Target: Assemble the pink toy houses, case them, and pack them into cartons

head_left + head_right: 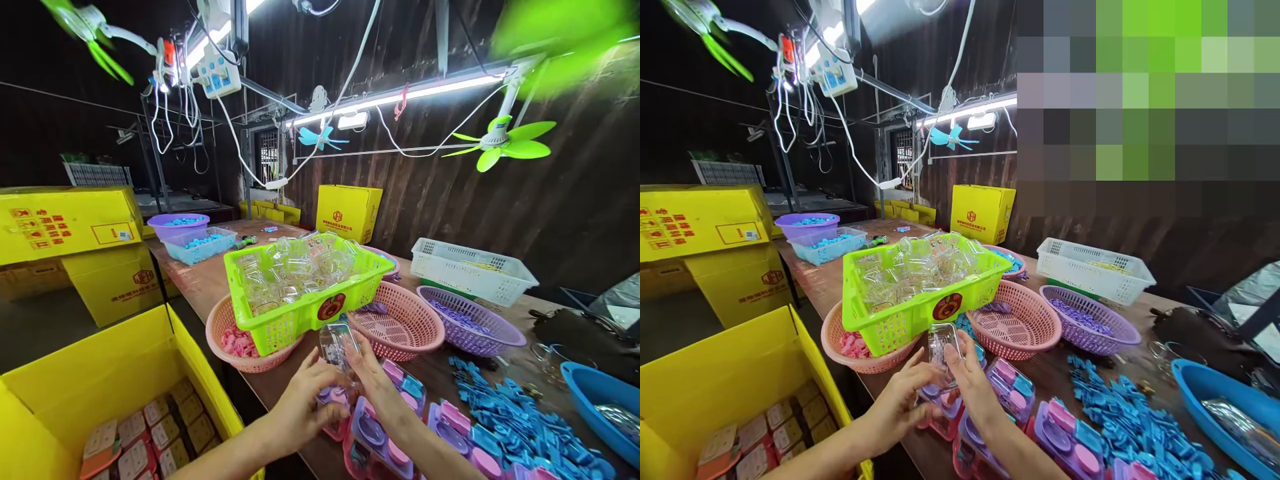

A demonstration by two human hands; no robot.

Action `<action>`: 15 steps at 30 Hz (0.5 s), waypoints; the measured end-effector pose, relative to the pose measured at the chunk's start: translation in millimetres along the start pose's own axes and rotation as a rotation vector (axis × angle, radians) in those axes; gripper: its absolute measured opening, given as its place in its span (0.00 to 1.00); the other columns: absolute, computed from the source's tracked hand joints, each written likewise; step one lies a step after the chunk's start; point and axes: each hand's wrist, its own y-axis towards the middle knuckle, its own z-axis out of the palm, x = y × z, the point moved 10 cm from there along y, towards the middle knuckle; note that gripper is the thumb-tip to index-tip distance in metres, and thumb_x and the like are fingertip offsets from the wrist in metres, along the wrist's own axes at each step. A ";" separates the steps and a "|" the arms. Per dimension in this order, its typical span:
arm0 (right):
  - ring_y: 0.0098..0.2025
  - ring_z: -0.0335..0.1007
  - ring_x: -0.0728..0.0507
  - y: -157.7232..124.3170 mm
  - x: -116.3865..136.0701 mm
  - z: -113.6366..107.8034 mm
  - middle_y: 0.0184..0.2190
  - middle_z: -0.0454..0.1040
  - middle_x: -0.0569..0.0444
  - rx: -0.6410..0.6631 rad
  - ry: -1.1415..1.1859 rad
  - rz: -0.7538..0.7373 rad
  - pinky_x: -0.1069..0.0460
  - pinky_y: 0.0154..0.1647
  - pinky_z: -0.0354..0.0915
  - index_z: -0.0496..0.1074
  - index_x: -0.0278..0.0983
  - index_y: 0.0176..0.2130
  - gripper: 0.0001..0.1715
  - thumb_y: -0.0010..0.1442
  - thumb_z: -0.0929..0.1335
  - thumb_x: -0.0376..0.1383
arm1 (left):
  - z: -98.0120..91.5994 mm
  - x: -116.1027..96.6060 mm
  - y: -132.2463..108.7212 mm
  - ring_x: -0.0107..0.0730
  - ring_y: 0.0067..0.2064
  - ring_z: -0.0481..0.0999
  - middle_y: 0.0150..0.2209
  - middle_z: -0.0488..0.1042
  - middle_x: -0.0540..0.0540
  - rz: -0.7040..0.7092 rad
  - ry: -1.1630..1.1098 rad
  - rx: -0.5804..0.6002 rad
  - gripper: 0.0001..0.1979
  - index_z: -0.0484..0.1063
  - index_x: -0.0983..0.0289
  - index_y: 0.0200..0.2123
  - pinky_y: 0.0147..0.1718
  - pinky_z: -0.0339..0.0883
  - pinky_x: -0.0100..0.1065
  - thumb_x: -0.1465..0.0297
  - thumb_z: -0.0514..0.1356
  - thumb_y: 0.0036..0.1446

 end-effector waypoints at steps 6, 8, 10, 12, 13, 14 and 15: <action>0.55 0.59 0.35 -13.0 48.8 -13.3 0.61 0.50 0.44 0.015 -0.595 -0.392 0.41 0.50 0.63 0.44 0.42 0.63 0.50 0.51 0.65 0.57 | -15.9 32.4 0.2 0.33 0.32 0.72 0.27 0.74 0.54 -0.227 -0.618 -0.290 0.14 0.69 0.65 0.28 0.35 0.64 0.31 0.59 0.59 0.54; 0.62 0.48 0.35 -20.0 64.6 -6.4 0.62 0.49 0.45 0.040 -0.861 -0.575 0.39 0.59 0.52 0.47 0.40 0.62 0.49 0.49 0.69 0.50 | -10.2 38.9 1.5 0.31 0.29 0.72 0.25 0.73 0.52 -0.292 -0.839 -0.281 0.13 0.67 0.65 0.28 0.33 0.64 0.30 0.60 0.62 0.51; 0.62 0.47 0.37 -21.9 68.6 1.0 0.59 0.55 0.45 0.064 -1.026 -0.665 0.39 0.61 0.49 0.51 0.38 0.61 0.42 0.51 0.69 0.44 | -4.3 47.2 1.8 0.29 0.27 0.71 0.25 0.72 0.52 -0.364 -0.928 -0.247 0.14 0.67 0.65 0.28 0.31 0.64 0.30 0.60 0.63 0.49; 0.59 0.53 0.37 -15.6 62.8 2.2 0.55 0.61 0.44 0.035 -1.128 -0.632 0.40 0.60 0.52 0.56 0.36 0.58 0.38 0.51 0.69 0.41 | -9.4 61.5 -2.1 0.30 0.31 0.72 0.29 0.74 0.54 -0.417 -0.854 -0.283 0.14 0.68 0.65 0.31 0.34 0.65 0.31 0.61 0.64 0.47; 0.57 0.55 0.37 -9.9 55.8 1.3 0.53 0.63 0.43 0.013 -1.168 -0.571 0.40 0.58 0.54 0.57 0.35 0.57 0.37 0.50 0.69 0.41 | -16.8 69.6 -6.0 0.33 0.36 0.73 0.33 0.74 0.55 -0.435 -0.764 -0.332 0.16 0.69 0.65 0.34 0.38 0.65 0.32 0.62 0.64 0.46; 0.55 0.57 0.36 -3.7 46.6 0.5 0.52 0.64 0.43 -0.003 -1.204 -0.494 0.41 0.56 0.56 0.58 0.33 0.56 0.37 0.49 0.69 0.41 | -26.2 76.2 -10.9 0.36 0.41 0.73 0.38 0.74 0.57 -0.442 -0.652 -0.388 0.18 0.69 0.65 0.38 0.43 0.64 0.34 0.63 0.65 0.44; 0.54 0.59 0.36 2.1 36.1 0.9 0.52 0.64 0.42 -0.011 -1.235 -0.417 0.41 0.55 0.58 0.58 0.32 0.56 0.38 0.49 0.69 0.41 | -36.7 79.5 -16.3 0.38 0.46 0.71 0.43 0.73 0.58 -0.435 -0.531 -0.445 0.22 0.68 0.65 0.42 0.47 0.62 0.36 0.63 0.65 0.44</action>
